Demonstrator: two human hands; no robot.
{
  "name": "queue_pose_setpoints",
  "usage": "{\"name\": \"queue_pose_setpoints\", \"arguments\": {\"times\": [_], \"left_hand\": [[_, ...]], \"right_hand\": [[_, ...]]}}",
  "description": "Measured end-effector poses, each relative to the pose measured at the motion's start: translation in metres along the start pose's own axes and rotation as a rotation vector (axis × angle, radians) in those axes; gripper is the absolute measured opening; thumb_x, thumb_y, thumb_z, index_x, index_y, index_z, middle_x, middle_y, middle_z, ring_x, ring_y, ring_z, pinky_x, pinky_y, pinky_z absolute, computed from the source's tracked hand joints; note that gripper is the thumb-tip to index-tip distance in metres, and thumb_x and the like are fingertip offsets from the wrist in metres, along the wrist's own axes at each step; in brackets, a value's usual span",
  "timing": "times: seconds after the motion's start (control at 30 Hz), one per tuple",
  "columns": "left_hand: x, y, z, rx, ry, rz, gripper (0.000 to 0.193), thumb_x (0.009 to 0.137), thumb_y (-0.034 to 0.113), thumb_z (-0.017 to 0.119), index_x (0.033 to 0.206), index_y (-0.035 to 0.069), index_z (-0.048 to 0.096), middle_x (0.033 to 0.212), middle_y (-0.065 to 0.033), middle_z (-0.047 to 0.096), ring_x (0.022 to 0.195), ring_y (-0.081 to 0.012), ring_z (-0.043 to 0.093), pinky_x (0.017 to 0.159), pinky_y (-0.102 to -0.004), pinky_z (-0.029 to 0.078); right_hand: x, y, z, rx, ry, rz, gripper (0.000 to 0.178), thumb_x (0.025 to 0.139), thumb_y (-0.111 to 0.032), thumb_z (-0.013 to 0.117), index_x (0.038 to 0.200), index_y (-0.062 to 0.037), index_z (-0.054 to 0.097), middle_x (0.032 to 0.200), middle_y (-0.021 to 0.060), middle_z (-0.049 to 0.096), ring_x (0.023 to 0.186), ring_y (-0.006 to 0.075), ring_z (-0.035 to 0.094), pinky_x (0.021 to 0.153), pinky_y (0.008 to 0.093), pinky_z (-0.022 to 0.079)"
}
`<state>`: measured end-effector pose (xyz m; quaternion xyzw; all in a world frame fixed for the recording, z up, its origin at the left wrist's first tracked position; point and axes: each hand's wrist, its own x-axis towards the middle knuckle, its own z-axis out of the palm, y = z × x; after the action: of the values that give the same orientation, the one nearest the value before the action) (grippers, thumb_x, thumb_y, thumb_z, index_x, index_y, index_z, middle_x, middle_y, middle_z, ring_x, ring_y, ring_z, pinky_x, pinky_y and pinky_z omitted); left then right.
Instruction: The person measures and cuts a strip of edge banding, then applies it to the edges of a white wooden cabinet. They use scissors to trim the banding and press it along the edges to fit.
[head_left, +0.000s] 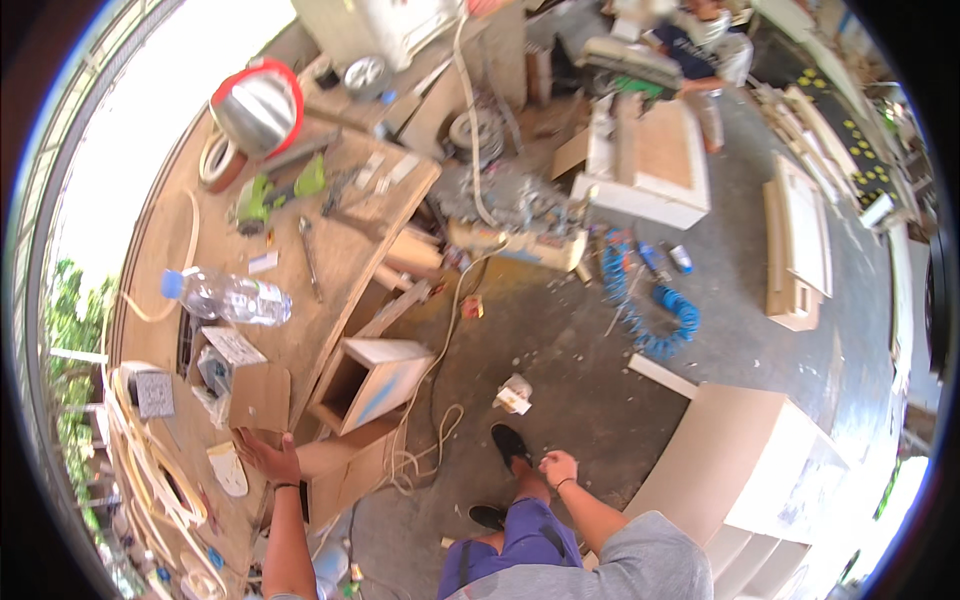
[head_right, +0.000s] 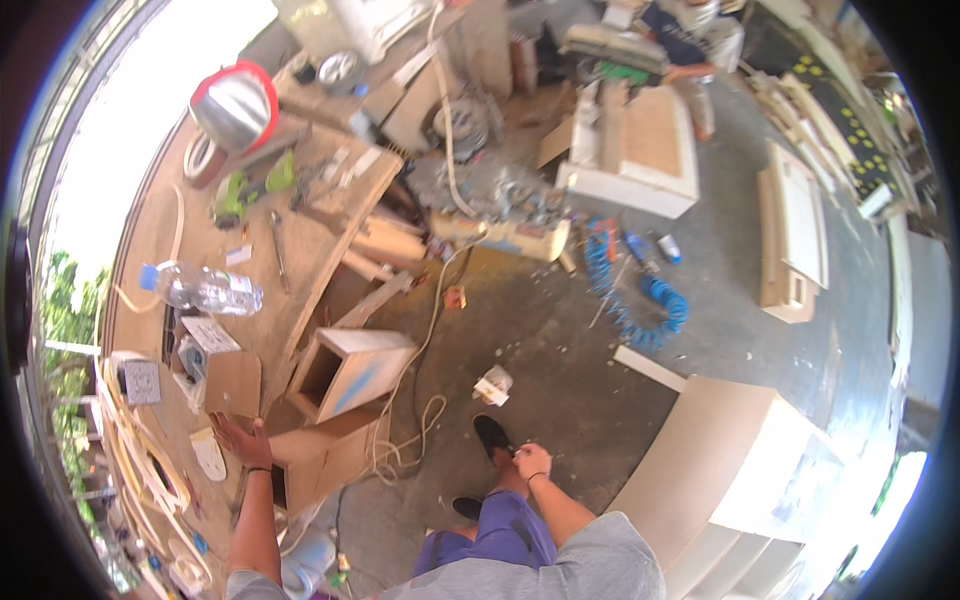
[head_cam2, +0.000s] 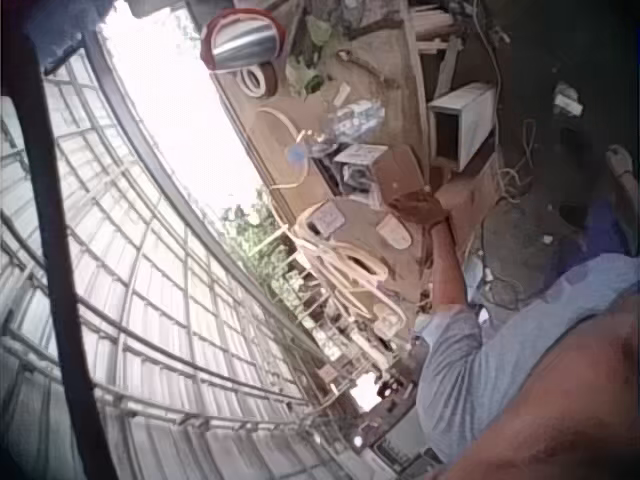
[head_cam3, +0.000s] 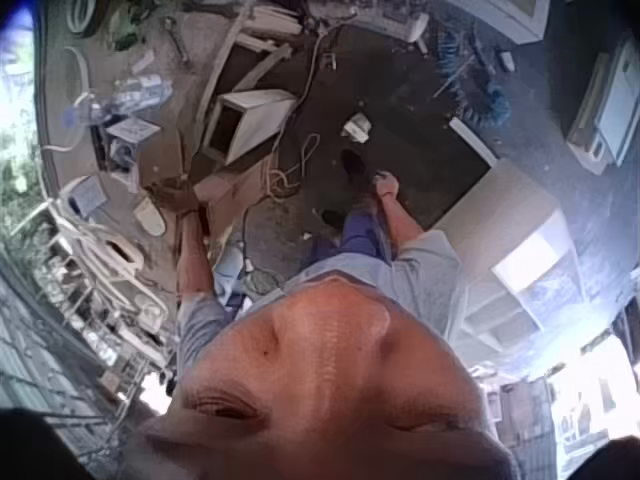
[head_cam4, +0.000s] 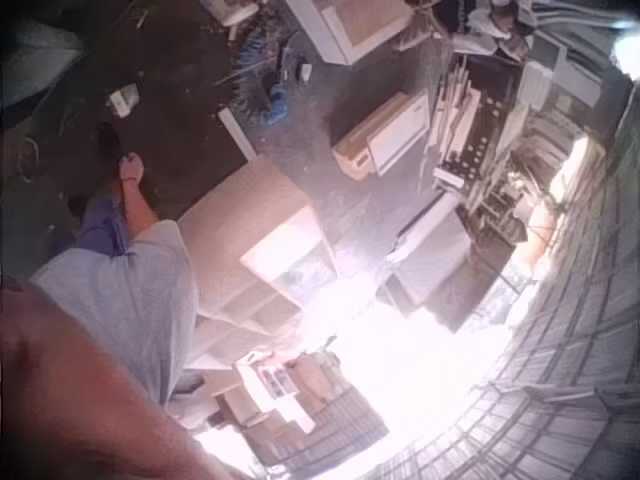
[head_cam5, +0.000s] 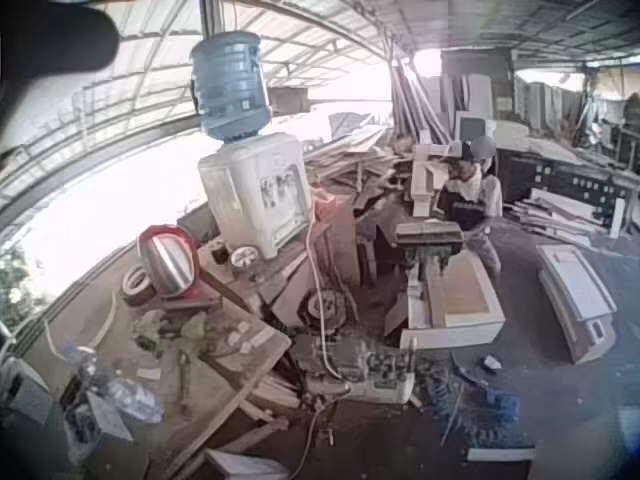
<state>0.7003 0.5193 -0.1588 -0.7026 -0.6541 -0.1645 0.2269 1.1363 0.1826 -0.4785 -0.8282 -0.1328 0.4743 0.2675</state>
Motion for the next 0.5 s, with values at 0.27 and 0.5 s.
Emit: {"name": "queue_pose_setpoints", "arguments": {"times": [0.27, 0.5], "left_hand": [[-0.102, 0.167, -0.108, -1.087, -0.187, -0.452, 0.082, 0.098, 0.06, 0.025, 0.151, 0.002, 0.006, 0.157, -0.0197, 0.006, 0.145, -0.0334, 0.011, 0.116, -0.0477, 0.009], [-0.083, 0.194, -0.264, -1.917, -0.304, -0.663, 0.082, 0.097, 0.063, 0.017, 0.151, 0.002, 0.006, 0.159, -0.0133, 0.006, 0.146, -0.0269, 0.009, 0.118, -0.0413, 0.006]], "right_hand": [[-0.217, -0.241, -0.042, 0.336, -0.496, -0.624, 0.049, 0.1, -0.034, 0.047, 0.135, 0.0001, 0.046, 0.121, 0.015, 0.062, 0.11, 0.0201, 0.06, 0.095, 0.0308, 0.046], [-0.381, -0.334, 0.004, 0.416, -0.829, -1.064, 0.075, 0.101, -0.046, 0.036, 0.15, 0.0, 0.003, 0.157, 0.0221, 0.007, 0.146, 0.0316, 0.003, 0.117, 0.039, 0.006]]}}
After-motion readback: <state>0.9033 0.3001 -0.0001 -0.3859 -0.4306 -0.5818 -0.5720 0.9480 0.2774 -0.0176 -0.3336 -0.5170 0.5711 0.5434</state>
